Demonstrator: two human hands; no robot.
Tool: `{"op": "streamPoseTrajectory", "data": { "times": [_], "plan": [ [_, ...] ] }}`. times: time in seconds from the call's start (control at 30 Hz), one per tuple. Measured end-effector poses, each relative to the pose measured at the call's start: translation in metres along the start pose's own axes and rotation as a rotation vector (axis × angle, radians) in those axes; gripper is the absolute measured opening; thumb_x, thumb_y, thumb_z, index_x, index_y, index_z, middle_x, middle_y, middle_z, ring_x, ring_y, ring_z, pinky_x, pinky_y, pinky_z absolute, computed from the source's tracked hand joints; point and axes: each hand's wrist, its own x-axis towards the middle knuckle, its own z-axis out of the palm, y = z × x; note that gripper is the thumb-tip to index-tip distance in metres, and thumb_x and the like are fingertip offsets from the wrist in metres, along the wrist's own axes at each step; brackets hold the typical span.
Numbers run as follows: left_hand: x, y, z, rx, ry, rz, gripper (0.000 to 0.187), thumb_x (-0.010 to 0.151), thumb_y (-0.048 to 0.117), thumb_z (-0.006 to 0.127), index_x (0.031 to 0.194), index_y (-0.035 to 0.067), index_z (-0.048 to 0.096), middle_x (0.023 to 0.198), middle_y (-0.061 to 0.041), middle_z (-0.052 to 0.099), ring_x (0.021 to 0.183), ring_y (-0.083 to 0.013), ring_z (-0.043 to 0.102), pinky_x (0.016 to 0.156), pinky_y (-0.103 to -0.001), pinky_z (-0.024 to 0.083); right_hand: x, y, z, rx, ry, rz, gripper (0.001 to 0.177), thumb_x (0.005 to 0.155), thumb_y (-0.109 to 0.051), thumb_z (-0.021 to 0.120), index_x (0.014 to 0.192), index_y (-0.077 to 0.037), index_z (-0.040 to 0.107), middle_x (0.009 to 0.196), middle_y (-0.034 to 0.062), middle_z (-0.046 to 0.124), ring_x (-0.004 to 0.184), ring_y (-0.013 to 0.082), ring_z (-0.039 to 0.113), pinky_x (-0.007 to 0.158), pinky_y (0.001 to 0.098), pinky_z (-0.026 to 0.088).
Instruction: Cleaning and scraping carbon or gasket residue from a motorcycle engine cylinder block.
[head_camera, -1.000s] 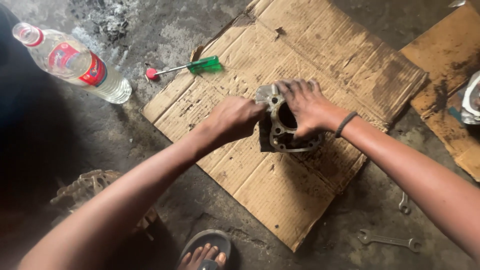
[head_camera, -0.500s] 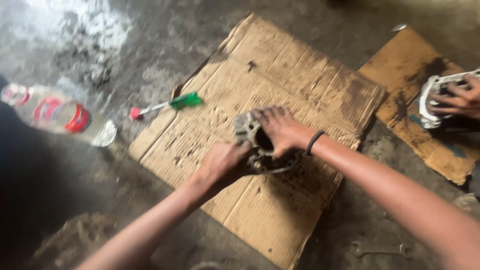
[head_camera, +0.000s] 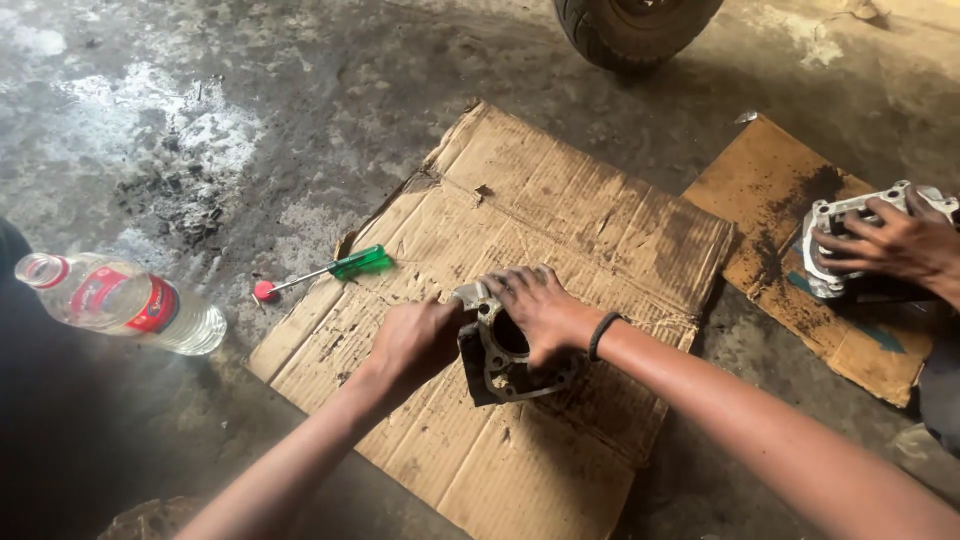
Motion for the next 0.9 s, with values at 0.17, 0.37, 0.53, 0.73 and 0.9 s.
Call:
{"op": "streamPoseTrajectory", "data": {
  "times": [0.17, 0.37, 0.53, 0.73, 0.9],
  "plan": [
    [-0.006, 0.02, 0.007, 0.017, -0.061, -0.097, 0.011, 0.097, 0.012, 0.059, 0.106, 0.005, 0.061, 0.06, -0.009, 0.061, 0.044, -0.0228, 0.058, 0.036, -0.039, 0.05, -0.004, -0.002, -0.004, -0.002, -0.007, 0.003, 0.159, 0.055, -0.045, 0.091, 0.158, -0.012, -0.026, 0.167, 0.0225, -0.011, 0.155, 0.0398, -0.008, 0.125, 0.0606, -0.004],
    [-0.013, 0.036, -0.004, -0.03, -0.034, 0.011, 0.023, 0.086, 0.019, 0.07, 0.101, 0.005, 0.062, 0.055, -0.016, 0.059, 0.044, -0.0312, 0.058, 0.039, -0.045, 0.049, -0.007, -0.006, -0.007, 0.028, 0.0, 0.013, 0.159, 0.058, -0.053, 0.09, 0.156, -0.011, -0.027, 0.165, 0.0248, -0.012, 0.155, 0.0409, -0.009, 0.125, 0.0598, -0.005],
    [-0.01, 0.022, -0.013, -0.075, 0.077, -0.08, 0.01, 0.091, 0.014, 0.065, 0.093, 0.006, 0.06, 0.059, -0.013, 0.061, 0.047, -0.0299, 0.061, 0.044, -0.043, 0.05, -0.005, -0.004, -0.007, -0.022, -0.034, 0.008, 0.16, 0.058, -0.051, 0.091, 0.156, -0.011, -0.03, 0.166, 0.0251, -0.017, 0.154, 0.0422, -0.012, 0.124, 0.0608, -0.006],
    [-0.017, 0.028, -0.015, -0.074, -0.013, -0.038, 0.019, 0.087, 0.011, 0.064, 0.103, 0.001, 0.062, 0.059, -0.017, 0.061, 0.049, -0.0322, 0.063, 0.044, -0.045, 0.05, 0.005, 0.005, 0.011, 0.028, 0.004, 0.009, 0.16, 0.055, -0.043, 0.092, 0.158, -0.013, -0.027, 0.168, 0.0247, -0.011, 0.154, 0.0429, -0.008, 0.124, 0.0625, -0.003],
    [-0.001, 0.011, -0.016, -0.048, 0.036, -0.077, 0.007, 0.084, 0.011, 0.064, 0.088, 0.012, 0.069, 0.066, -0.014, 0.065, 0.058, -0.0345, 0.064, 0.05, -0.046, 0.05, 0.007, 0.012, 0.013, 0.001, 0.123, -0.049, 0.16, 0.047, -0.051, 0.091, 0.158, -0.012, -0.017, 0.166, 0.0252, 0.009, 0.154, 0.0451, 0.009, 0.123, 0.0674, 0.006]
  ]
}}
